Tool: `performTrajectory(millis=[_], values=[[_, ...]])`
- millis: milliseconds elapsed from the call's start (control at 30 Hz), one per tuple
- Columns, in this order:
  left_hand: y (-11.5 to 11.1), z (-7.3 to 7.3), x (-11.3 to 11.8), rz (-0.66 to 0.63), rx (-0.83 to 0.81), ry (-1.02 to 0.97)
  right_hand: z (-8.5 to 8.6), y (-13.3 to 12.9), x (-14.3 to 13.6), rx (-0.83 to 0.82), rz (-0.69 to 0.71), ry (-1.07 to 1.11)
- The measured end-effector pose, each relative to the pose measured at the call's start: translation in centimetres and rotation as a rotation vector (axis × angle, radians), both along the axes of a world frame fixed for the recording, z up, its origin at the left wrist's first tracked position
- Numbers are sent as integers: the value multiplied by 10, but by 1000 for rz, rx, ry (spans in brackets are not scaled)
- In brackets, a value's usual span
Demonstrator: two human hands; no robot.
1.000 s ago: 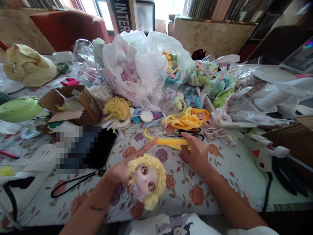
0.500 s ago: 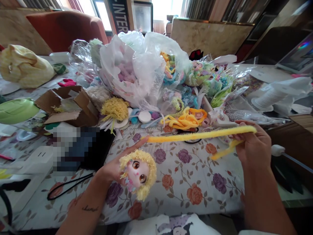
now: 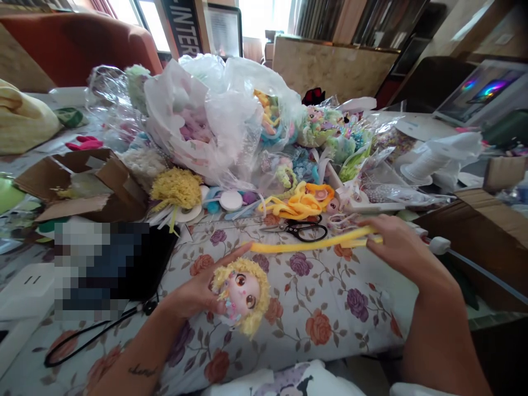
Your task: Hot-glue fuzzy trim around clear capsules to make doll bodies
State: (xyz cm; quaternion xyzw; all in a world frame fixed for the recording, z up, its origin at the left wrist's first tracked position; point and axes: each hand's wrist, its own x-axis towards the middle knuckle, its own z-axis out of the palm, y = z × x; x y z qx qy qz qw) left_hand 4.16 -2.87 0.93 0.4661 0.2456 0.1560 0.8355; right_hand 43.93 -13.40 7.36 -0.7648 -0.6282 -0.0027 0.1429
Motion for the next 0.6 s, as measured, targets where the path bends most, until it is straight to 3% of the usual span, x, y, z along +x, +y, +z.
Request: performTrajectory(millis=[100,200,400,600], values=[[1,-2,-1,-64,31,11,-10,-5,-3,-163,106,-70],[2,-2,-2,-76,48,19,-16,4,-30,-116,134,-6],[-1,0,-3,3,5,46,-43,37,-88,-46,344,132],[-4,3,0,81,-97,-18,-61,44,-89,-80,400,100]])
